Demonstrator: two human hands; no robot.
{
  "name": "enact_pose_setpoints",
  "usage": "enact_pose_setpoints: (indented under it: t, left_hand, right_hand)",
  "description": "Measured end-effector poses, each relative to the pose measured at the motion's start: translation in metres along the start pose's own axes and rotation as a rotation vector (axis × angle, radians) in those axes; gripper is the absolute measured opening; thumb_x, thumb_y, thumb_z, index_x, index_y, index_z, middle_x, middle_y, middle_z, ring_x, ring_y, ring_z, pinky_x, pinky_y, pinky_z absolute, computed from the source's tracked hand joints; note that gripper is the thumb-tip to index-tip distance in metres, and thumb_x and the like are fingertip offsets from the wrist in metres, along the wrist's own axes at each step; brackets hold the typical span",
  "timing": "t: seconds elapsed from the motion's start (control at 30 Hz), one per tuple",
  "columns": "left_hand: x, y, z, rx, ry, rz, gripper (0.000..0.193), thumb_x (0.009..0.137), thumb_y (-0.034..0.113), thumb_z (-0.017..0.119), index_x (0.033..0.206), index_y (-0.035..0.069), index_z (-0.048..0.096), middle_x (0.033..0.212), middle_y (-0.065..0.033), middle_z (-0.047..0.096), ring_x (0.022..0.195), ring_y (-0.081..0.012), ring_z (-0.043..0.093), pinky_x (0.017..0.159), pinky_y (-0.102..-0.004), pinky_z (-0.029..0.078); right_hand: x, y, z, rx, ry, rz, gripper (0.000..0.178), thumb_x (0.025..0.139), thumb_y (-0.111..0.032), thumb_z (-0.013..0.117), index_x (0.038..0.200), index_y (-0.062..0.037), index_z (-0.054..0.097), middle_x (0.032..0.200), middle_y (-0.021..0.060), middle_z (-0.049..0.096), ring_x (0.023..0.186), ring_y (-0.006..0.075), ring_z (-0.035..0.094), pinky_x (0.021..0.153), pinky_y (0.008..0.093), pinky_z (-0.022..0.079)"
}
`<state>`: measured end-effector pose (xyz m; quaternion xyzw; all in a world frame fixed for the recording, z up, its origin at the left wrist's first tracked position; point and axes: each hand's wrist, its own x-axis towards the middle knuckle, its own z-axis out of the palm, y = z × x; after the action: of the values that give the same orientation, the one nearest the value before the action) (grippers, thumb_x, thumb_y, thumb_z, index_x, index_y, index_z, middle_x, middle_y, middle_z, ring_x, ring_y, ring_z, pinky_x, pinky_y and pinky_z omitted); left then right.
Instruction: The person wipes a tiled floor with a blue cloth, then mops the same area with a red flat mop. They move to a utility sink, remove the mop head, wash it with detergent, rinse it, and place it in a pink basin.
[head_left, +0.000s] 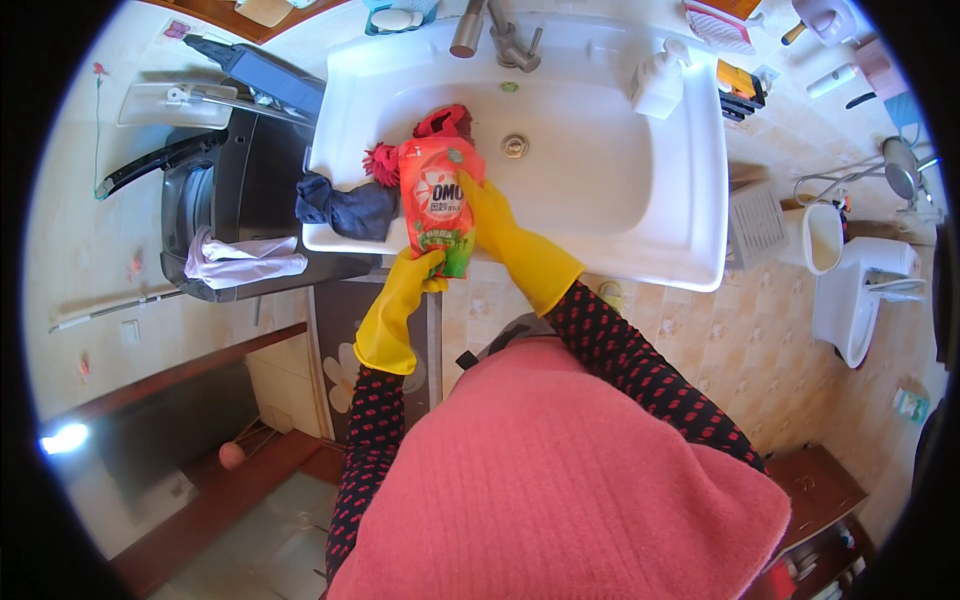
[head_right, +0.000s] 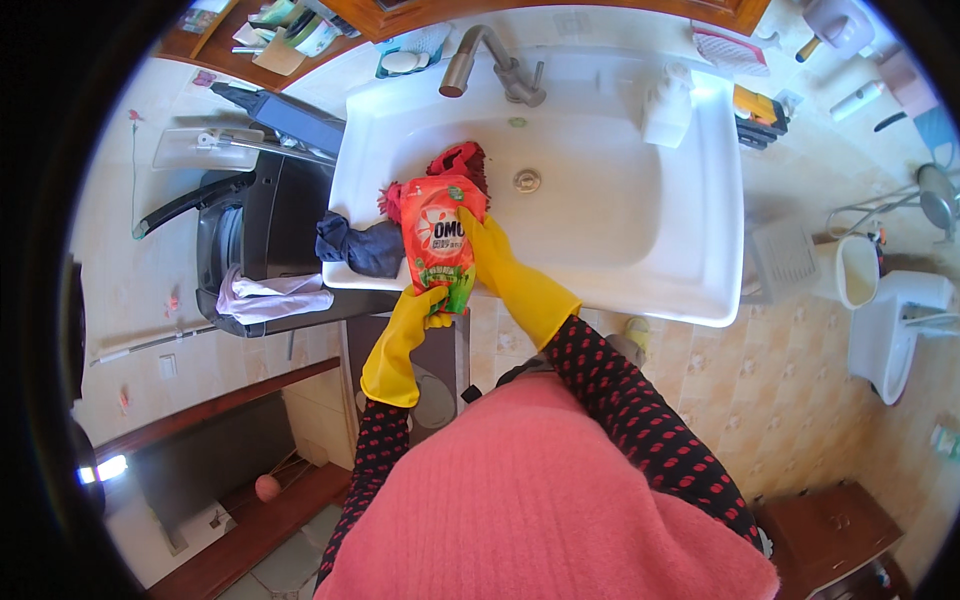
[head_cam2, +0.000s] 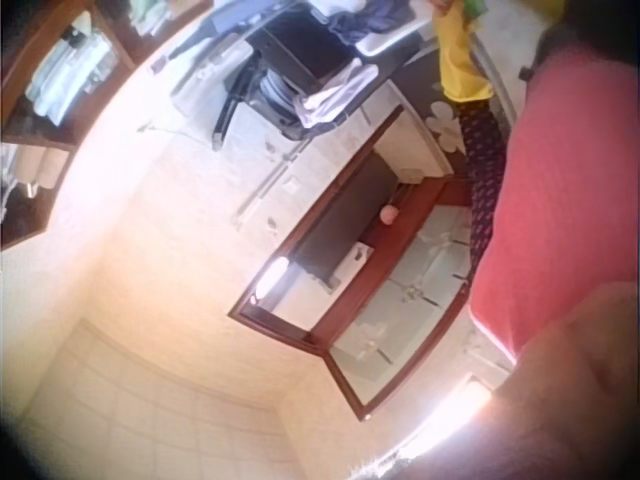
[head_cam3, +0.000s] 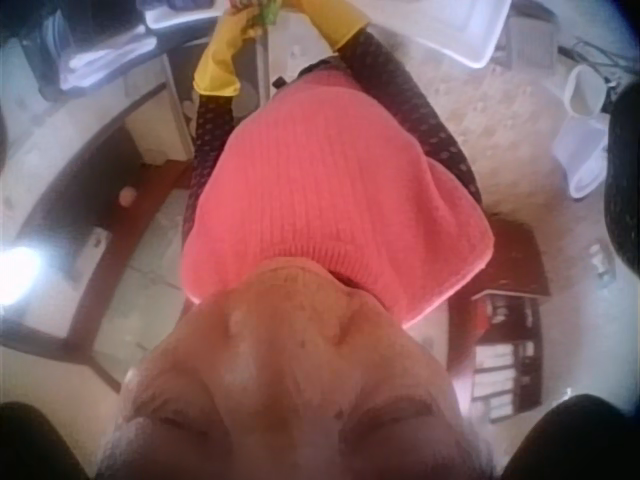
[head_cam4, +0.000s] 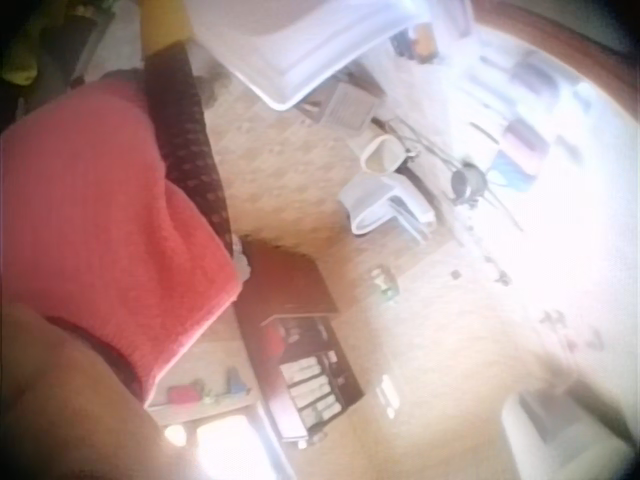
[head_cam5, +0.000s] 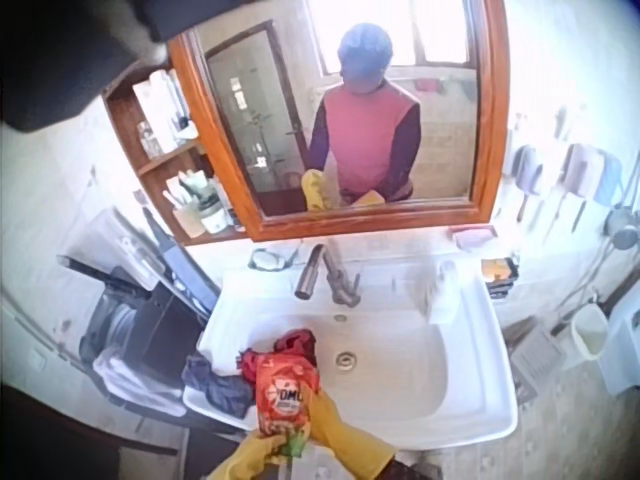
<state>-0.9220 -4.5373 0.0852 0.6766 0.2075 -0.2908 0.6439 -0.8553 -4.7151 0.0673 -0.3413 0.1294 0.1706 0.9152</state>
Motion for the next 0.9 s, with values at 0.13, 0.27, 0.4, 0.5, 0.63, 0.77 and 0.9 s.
enact_pose_setpoints:
  t: [0.13,0.27,0.4,0.5,0.63,0.77,0.9]
  left_hand:
    - [0.0,-0.004,-0.002,-0.065,0.0,0.033,0.023,0.092,0.02,0.062,0.107,0.003,0.064,0.08,-0.0089,0.069,0.058,-0.018,0.065,0.051,-0.0259,0.049]
    - [0.001,-0.008,-0.002,-0.053,-0.051,0.019,0.024,0.092,0.019,0.063,0.11,0.002,0.064,0.084,-0.0102,0.069,0.059,-0.0196,0.065,0.053,-0.0275,0.051]
    - [0.004,-0.01,-0.002,-0.077,-0.068,-0.002,0.025,0.092,0.017,0.062,0.112,0.001,0.063,0.088,-0.0116,0.07,0.061,-0.0209,0.066,0.056,-0.0299,0.054]
    - [0.006,-0.009,-0.001,-0.06,-0.061,-0.006,0.027,0.092,0.016,0.062,0.114,0.0,0.062,0.09,-0.0119,0.069,0.063,-0.0224,0.066,0.057,-0.031,0.055]
    - [0.006,-0.009,0.001,-0.097,-0.088,0.016,0.029,0.093,0.016,0.062,0.118,0.0,0.061,0.093,-0.0126,0.07,0.067,-0.024,0.068,0.061,-0.0317,0.057]
    - [0.004,-0.007,0.008,-0.218,-0.157,0.082,0.032,0.093,0.017,0.062,0.12,0.0,0.06,0.098,-0.0131,0.07,0.075,-0.025,0.07,0.068,-0.0325,0.059]
    - [0.006,-0.005,0.019,-0.262,-0.213,0.182,0.034,0.094,0.018,0.063,0.124,0.002,0.06,0.107,-0.0114,0.069,0.086,-0.0234,0.071,0.074,-0.0321,0.06]
  right_hand:
    - [0.009,-0.005,0.001,-0.035,-0.072,-0.016,0.034,0.097,-0.029,0.06,0.12,-0.004,0.059,0.102,0.0062,0.069,0.088,0.0154,0.067,0.077,0.0304,0.055]
    - [0.012,0.001,-0.001,0.018,-0.05,-0.038,0.034,0.098,-0.029,0.059,0.119,-0.0025,0.059,0.102,0.0071,0.069,0.088,0.0156,0.067,0.075,0.0307,0.055]
    - [0.012,0.009,-0.002,0.022,0.07,-0.024,0.038,0.097,-0.031,0.059,0.12,-0.001,0.059,0.101,0.0084,0.069,0.086,0.016,0.067,0.074,0.0311,0.055]
    - [0.011,0.003,-0.004,-0.029,0.082,-0.034,0.042,0.097,-0.035,0.06,0.122,-0.0011,0.058,0.104,0.0087,0.068,0.088,0.0163,0.066,0.077,0.0316,0.055]
    - [0.007,-0.014,-0.003,-0.283,0.068,0.008,0.049,0.095,-0.041,0.06,0.126,-0.0023,0.057,0.111,0.0082,0.066,0.095,0.0166,0.064,0.082,0.0326,0.052]
    - [-0.003,-0.037,0.001,-0.464,0.139,0.057,0.05,0.095,-0.044,0.059,0.126,-0.0044,0.059,0.109,0.0066,0.067,0.095,0.0152,0.063,0.082,0.0319,0.05]
    - [-0.022,-0.082,0.007,-0.947,-0.148,-0.023,0.043,0.095,-0.045,0.059,0.115,-0.0074,0.066,0.1,0.0098,0.069,0.09,0.0153,0.064,0.076,0.0295,0.049]
